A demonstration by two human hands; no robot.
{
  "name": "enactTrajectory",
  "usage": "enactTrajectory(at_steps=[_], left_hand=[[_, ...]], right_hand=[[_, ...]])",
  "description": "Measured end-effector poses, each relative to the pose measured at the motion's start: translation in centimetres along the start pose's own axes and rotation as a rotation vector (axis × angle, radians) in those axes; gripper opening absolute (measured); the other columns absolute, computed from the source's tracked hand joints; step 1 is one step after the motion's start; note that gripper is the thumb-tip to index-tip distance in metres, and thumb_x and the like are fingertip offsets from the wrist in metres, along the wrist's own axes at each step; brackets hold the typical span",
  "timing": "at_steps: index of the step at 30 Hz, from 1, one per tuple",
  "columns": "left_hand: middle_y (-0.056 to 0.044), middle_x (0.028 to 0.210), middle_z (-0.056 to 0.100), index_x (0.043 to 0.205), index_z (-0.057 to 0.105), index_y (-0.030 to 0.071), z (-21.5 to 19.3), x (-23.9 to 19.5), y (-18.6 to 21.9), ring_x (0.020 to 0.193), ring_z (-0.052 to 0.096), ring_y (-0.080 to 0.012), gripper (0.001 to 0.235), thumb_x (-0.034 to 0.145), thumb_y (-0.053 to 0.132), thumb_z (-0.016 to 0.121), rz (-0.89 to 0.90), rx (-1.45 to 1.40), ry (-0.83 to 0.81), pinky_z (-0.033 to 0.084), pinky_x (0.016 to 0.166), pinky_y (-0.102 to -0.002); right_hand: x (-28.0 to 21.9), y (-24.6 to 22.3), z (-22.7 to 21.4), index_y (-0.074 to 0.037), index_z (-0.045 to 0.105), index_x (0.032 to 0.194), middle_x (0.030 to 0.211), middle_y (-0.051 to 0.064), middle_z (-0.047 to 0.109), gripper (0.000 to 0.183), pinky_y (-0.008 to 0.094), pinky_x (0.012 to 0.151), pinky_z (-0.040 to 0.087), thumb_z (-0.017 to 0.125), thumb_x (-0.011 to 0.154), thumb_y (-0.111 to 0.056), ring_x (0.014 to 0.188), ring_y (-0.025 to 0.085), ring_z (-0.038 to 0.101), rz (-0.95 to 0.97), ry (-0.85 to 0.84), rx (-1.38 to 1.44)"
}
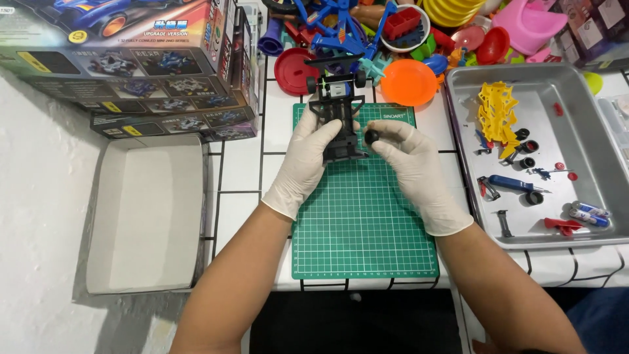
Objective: Assembling the internal motor and gear components of a toy car chassis on a cutting mat.
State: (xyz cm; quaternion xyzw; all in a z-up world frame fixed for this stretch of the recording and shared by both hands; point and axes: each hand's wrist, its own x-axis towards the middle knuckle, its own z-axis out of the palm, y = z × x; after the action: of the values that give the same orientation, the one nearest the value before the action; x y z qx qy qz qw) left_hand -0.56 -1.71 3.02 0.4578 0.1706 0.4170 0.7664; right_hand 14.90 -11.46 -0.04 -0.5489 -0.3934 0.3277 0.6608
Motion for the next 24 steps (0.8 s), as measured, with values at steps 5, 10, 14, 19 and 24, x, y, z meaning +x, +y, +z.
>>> enactTrajectory(at_steps=[5, 10, 14, 19, 24], left_hand=[[-0.014, 0.114, 0.072, 0.119, 0.061, 0.013, -0.5, 0.3, -0.7, 0.1, 0.073, -0.0235, 0.031, 0.096, -0.006, 0.054, 0.006, 0.0, 0.004, 0.065, 0.084, -0.034], [-0.013, 0.111, 0.073, 0.117, 0.062, 0.012, -0.6, 0.3, -0.7, 0.097, 0.074, -0.0218, 0.031, 0.094, -0.007, 0.054, 0.001, 0.02, 0.003, 0.065, 0.083, -0.033], [-0.011, 0.111, 0.072, 0.126, 0.06, 0.014, -0.8, 0.3, -1.2, 0.098, 0.073, -0.02, 0.04, 0.094, -0.007, 0.053, 0.009, 0.046, -0.009, 0.065, 0.085, -0.033], [-0.011, 0.11, 0.072, 0.127, 0.06, 0.015, -0.5, 0.2, -1.0, 0.097, 0.073, -0.0191, 0.041, 0.093, -0.008, 0.052, 0.006, 0.039, 0.0, 0.065, 0.084, -0.033], [-0.012, 0.113, 0.071, 0.134, 0.058, 0.016, -1.4, 0.7, -1.8, 0.1, 0.073, -0.0209, 0.045, 0.096, -0.007, 0.051, 0.045, 0.087, -0.034, 0.066, 0.085, -0.035]], right_hand=[[-0.1, 0.1, 0.2, 0.003, 0.068, 0.124, 0.117, 0.015, 0.072, 0.033, 0.033, 0.092, 0.062, 0.073, 0.092, 0.0, 0.105, 0.016, 0.069, 0.017, -0.027, 0.006], [-0.3, -0.4, 0.9, 0.003, 0.069, 0.124, 0.115, 0.014, 0.072, 0.032, 0.033, 0.092, 0.062, 0.072, 0.093, -0.001, 0.104, 0.015, 0.068, -0.001, -0.047, -0.021], [-0.3, -0.7, 1.0, 0.004, 0.067, 0.125, 0.114, 0.014, 0.071, 0.034, 0.033, 0.09, 0.063, 0.073, 0.093, -0.003, 0.104, 0.016, 0.068, 0.009, -0.042, -0.006], [-0.4, -1.2, 1.4, 0.003, 0.068, 0.125, 0.113, 0.014, 0.071, 0.034, 0.032, 0.09, 0.062, 0.074, 0.092, -0.003, 0.104, 0.016, 0.068, 0.019, -0.043, -0.01], [-0.6, -1.8, 1.6, 0.003, 0.07, 0.123, 0.112, 0.015, 0.072, 0.033, 0.029, 0.088, 0.061, 0.075, 0.091, -0.003, 0.102, 0.016, 0.069, 0.033, -0.026, -0.004]])
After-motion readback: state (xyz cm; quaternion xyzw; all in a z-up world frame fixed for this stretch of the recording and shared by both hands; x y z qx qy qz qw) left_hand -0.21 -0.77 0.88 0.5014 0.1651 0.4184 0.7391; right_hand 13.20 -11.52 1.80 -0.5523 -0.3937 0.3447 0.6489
